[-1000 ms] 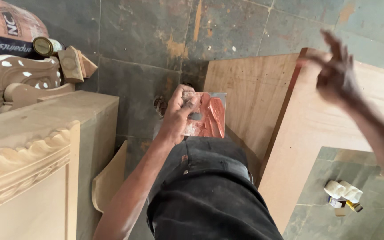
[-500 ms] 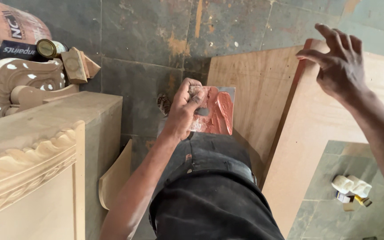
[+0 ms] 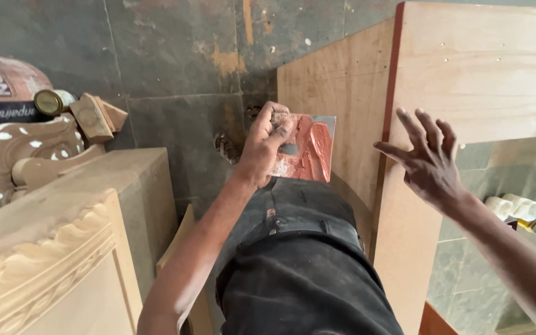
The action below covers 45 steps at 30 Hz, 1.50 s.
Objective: The person applies a reddish wood filler paste to the gaps and edges of a wooden cabinet assembly using a metal scraper tool.
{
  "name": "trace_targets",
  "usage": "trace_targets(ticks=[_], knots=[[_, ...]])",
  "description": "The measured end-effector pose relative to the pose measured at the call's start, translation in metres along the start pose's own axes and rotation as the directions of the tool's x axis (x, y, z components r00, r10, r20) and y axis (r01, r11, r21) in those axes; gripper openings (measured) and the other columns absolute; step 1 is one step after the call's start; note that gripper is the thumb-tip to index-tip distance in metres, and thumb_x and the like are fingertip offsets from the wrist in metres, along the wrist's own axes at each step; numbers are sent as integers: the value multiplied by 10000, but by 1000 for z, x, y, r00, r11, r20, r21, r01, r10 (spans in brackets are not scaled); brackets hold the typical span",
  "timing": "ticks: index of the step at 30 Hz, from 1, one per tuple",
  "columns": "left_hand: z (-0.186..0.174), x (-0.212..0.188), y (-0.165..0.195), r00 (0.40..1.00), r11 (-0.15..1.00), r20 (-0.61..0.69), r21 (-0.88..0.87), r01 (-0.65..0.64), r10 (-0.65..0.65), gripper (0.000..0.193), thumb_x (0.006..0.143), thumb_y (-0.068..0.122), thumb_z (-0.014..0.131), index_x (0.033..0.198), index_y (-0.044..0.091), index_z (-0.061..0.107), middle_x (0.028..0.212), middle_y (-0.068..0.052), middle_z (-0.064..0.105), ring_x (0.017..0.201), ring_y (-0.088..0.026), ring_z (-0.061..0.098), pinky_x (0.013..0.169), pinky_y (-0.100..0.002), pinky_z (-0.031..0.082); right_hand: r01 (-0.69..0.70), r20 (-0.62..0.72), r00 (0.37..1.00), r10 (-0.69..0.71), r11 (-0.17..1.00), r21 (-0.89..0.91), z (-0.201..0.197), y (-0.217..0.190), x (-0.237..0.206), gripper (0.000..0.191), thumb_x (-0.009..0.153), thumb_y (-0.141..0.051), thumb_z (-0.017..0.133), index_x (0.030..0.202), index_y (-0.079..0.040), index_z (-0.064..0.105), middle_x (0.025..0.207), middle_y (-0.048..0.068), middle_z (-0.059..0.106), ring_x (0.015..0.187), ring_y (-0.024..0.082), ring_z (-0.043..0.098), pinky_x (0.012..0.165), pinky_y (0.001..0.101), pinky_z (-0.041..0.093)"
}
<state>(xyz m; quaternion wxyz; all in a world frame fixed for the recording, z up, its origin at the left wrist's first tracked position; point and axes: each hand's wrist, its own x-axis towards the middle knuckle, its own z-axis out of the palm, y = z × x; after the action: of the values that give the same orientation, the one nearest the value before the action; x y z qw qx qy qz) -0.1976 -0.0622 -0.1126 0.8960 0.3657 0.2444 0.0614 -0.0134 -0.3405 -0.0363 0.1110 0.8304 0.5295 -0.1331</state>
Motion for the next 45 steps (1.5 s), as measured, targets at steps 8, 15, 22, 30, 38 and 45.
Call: trace_targets(ticks=[8, 15, 22, 30, 38, 45], knots=[[1, -14, 1, 1000, 1000, 14, 15, 2, -3, 118, 1065, 144, 557, 1148, 85, 498, 931, 20, 514, 816, -50, 536, 671, -250, 551, 104, -139, 982, -129, 980, -172, -16, 40, 93, 758, 973, 89, 638, 1557, -386, 544, 1762, 156, 221, 1591, 313, 271, 1311, 515, 182], [-10, -25, 6, 1000, 1000, -24, -1, 9, -9, 154, 1056, 168, 574, 1164, 86, 501, 919, 24, 509, 807, -44, 503, 647, -247, 558, 329, 197, 940, -278, 891, -313, -30, 52, 43, 861, 801, 42, 654, 1504, -439, 529, 1665, 89, 306, 1452, 256, 405, 1204, 444, 324], [-14, -34, 13, 998, 999, -35, -26, -47, 46, 180, 1054, 174, 590, 1179, 77, 504, 938, 30, 518, 830, -41, 519, 694, -252, 570, 147, 86, 986, -141, 987, -63, -64, 62, 82, 753, 770, 98, 657, 1414, -289, 615, 1673, 51, 321, 1413, 257, 449, 1158, 422, 406], [-18, -43, 20, 999, 998, -7, 17, -52, 52, 124, 1072, 151, 570, 1146, 76, 504, 928, 33, 502, 818, -48, 504, 691, -262, 555, -30, -270, 962, -41, 967, -255, -49, 49, 158, 451, 1008, -87, 701, 1405, -302, 712, 1582, 51, 418, 1336, 244, 437, 924, 423, 478], [-20, -45, 17, 1000, 997, 15, 71, 17, -18, 88, 1053, 139, 547, 1109, 97, 493, 903, 39, 489, 805, -53, 484, 691, -269, 548, -38, -284, 959, 4, 993, -116, 5, 40, 86, 324, 1121, -9, 636, 1312, -254, 729, 1502, 74, 409, 1242, 252, 438, 907, 313, 500], [-10, -43, 3, 993, 1000, 117, 22, -2, -1, 78, 1068, 131, 542, 1120, 92, 498, 954, 25, 508, 861, -58, 492, 726, -274, 541, -105, -203, 975, 94, 994, -43, 31, -2, 6, 507, 940, 80, 622, 1278, -275, 751, 1548, 73, 414, 1222, 274, 437, 957, 362, 493]])
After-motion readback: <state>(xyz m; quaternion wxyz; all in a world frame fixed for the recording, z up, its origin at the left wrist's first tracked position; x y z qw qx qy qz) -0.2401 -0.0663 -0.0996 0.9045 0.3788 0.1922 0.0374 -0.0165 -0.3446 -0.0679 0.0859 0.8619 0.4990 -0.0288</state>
